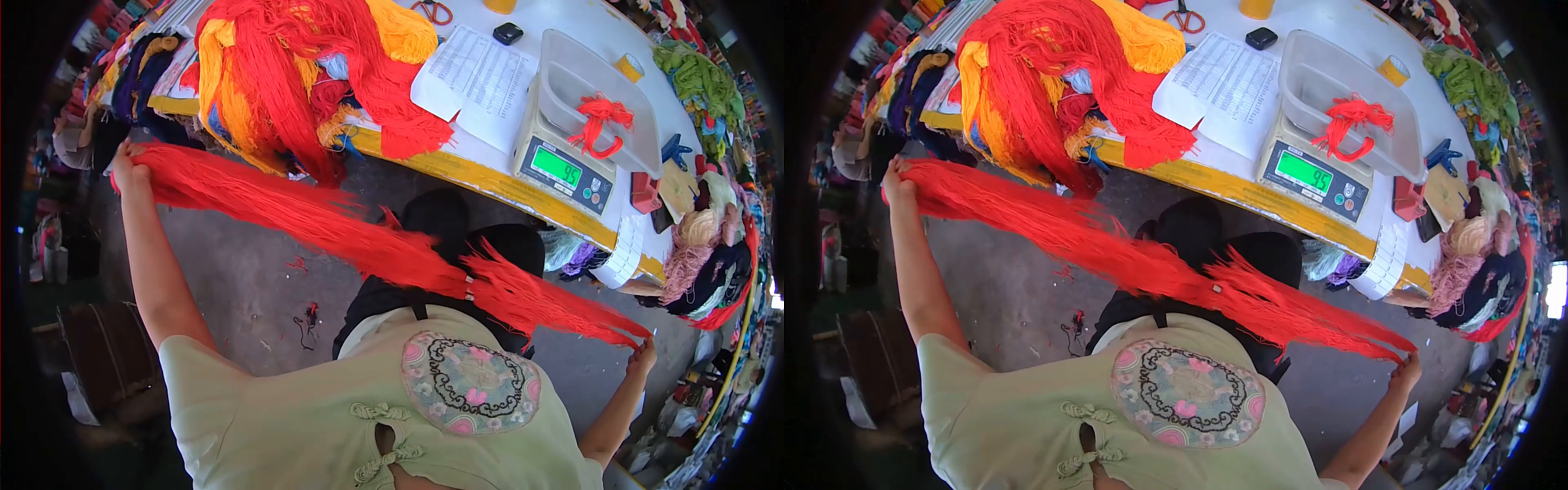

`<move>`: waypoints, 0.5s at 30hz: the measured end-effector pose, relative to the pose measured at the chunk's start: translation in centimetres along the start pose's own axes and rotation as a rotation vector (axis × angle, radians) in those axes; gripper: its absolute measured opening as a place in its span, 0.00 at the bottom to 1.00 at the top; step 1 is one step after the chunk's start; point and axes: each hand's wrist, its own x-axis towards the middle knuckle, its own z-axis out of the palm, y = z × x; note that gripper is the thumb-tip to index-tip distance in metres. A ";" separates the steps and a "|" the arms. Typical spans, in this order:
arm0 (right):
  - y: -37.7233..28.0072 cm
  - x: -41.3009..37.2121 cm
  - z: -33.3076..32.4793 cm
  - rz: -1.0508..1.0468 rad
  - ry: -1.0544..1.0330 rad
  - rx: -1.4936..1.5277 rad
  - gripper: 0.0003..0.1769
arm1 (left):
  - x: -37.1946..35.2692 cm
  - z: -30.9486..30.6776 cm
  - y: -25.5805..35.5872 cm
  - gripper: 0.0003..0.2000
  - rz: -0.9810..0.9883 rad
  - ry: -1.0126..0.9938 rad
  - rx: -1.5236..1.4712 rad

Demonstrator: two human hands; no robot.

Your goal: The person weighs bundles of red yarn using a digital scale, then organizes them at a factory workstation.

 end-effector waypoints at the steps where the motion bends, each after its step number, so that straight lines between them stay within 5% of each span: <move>1: 0.1 -0.3 0.0 0.012 -0.074 -0.028 0.13 | 0.3 -1.0 0.0 0.08 0.033 0.060 -0.065; 3: 0.7 -1.5 0.3 0.029 -0.220 -0.077 0.13 | -3.6 0.5 -1.7 0.08 -0.016 0.020 -0.205; 5: -2.5 -9.5 3.8 0.014 -0.713 -0.075 0.12 | -13.1 6.8 -5.2 0.09 -0.208 -0.162 -0.333; 7: -7.3 -16.3 6.1 -0.164 -1.062 -0.073 0.16 | -17.3 9.4 -9.5 0.09 -0.334 -0.484 -0.409; 9: -12.3 -22.4 7.4 -0.513 -1.114 0.043 0.17 | -21.4 13.2 -13.4 0.09 -0.352 -0.631 -0.439; 10: -15.6 -23.5 8.1 -0.556 -1.253 0.185 0.16 | -23.1 15.0 -15.3 0.09 -0.264 -0.599 -0.317; 12: -21.5 -27.0 9.4 -0.638 -1.214 0.548 0.17 | -25.5 18.6 -19.2 0.09 -0.253 -0.537 -0.080; 13: -25.8 -28.4 10.5 -0.616 -1.499 0.566 0.17 | -26.9 20.5 -21.3 0.10 -0.179 -0.473 0.120; 14: -28.6 -32.9 13.5 -0.788 -1.086 0.751 0.16 | -28.3 22.2 -23.2 0.11 -0.171 -0.457 0.207; 15: -31.0 -35.3 15.6 -0.924 -0.962 0.805 0.15 | -28.7 22.8 -25.9 0.13 -0.214 -0.462 0.277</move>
